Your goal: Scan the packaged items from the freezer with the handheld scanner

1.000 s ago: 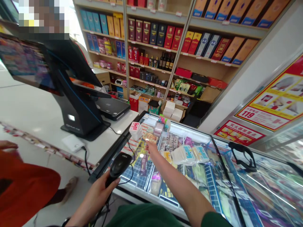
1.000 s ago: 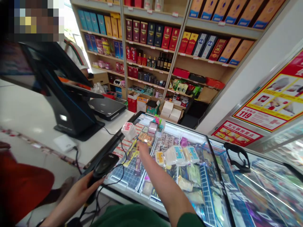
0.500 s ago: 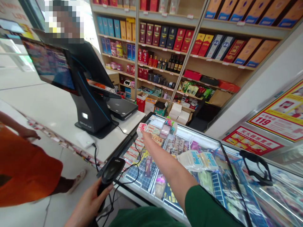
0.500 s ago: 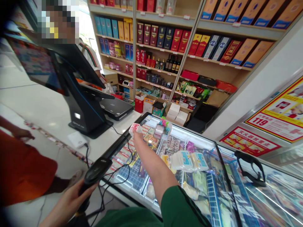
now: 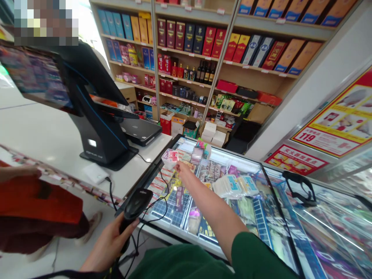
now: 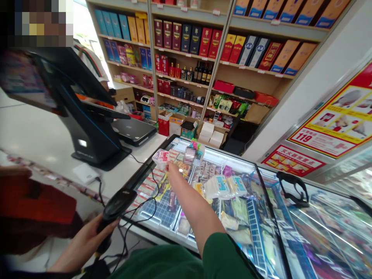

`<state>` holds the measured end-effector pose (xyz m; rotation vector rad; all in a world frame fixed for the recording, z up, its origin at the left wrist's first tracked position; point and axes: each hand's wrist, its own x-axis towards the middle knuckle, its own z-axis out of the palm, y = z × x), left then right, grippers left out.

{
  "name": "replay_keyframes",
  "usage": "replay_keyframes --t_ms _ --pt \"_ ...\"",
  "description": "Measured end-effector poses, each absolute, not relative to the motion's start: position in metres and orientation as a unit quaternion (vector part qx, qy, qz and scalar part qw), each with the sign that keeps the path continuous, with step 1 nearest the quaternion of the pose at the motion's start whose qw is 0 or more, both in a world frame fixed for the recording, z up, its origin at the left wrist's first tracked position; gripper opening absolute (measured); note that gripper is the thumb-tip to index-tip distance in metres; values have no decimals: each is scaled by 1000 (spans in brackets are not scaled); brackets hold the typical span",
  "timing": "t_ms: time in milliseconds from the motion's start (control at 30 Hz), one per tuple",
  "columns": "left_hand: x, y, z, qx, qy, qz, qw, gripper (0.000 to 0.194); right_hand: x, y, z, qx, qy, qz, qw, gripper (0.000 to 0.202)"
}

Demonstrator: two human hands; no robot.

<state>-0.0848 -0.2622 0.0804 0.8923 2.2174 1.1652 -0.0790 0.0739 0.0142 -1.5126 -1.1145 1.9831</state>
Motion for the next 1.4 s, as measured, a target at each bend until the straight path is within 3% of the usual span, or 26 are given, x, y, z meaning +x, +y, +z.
replay_keyframes --t_ms 167,333,700,1100,1400 --pt "-84 -255 76 352 795 419 263 58 -29 64 9 -538 -408 704 222 35" --pt "-78 -241 76 394 779 398 282 51 27 49 -11 -538 -432 670 273 19" --pt "-49 -198 87 476 748 314 339 49 120 21 -44 -513 -540 567 352 14" --pt "-39 -162 88 541 711 243 378 54 158 6 -25 -498 -594 517 365 16" --pt "-22 -148 100 554 707 220 381 44 169 9 -25 -505 -597 509 360 13"
